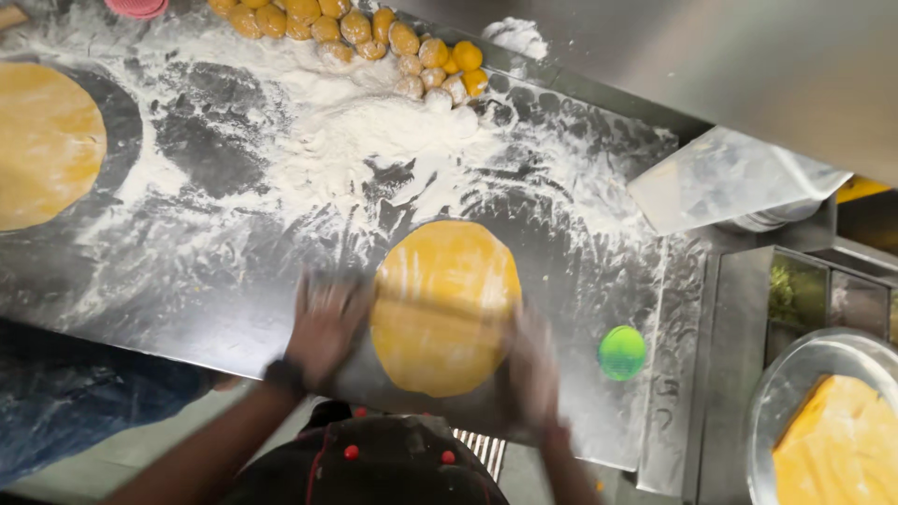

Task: The person rolls yellow dough balls into flat, round sheets on a floured stainless steel countertop using a wooden rolling pin. They repeatedly flatten, flip, and rotate the dough, occasionally dusting it with flour and using a green plastic scraper to lift and transfer the finished sheets to a metal tray.

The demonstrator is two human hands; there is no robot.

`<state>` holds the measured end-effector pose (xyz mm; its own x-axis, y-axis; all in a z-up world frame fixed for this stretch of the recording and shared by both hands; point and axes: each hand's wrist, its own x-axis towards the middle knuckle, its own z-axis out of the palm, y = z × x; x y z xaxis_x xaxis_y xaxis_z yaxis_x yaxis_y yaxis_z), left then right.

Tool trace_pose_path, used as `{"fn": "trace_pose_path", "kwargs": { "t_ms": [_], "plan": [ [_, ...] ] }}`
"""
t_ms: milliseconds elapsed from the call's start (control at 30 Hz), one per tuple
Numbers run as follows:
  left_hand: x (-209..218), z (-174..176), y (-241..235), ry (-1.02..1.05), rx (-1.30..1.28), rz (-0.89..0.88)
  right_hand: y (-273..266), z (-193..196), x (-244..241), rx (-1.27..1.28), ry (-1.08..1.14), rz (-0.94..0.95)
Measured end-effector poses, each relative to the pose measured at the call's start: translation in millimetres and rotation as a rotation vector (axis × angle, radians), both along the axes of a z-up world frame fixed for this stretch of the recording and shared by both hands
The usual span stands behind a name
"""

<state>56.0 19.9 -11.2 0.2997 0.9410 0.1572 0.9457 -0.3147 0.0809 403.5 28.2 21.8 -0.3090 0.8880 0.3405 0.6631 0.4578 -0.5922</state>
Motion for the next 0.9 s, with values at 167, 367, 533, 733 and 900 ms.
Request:
{"fn": "trace_pose_path", "kwargs": {
  "t_ms": [167,367,533,733,900],
  "plan": [
    [8,17,-29,0.061,-0.383,-0.046,-78,-15,13,-0.009,-0.192,-0.047],
    [52,0,176,-0.015,-0.074,-0.075,109,-14,41,-0.040,-0.064,-0.110],
    [54,-2,140,-0.084,-0.120,-0.062,73,-19,44,-0.175,0.062,-0.091],
    [-10,2,-24,0.066,-0.364,-0.194,-93,-17,-2,-0.964,-0.679,-0.012],
    [33,-15,107,0.098,0.004,-0.464,-43,2,19,-0.097,0.094,-0.204]
  ]
}}
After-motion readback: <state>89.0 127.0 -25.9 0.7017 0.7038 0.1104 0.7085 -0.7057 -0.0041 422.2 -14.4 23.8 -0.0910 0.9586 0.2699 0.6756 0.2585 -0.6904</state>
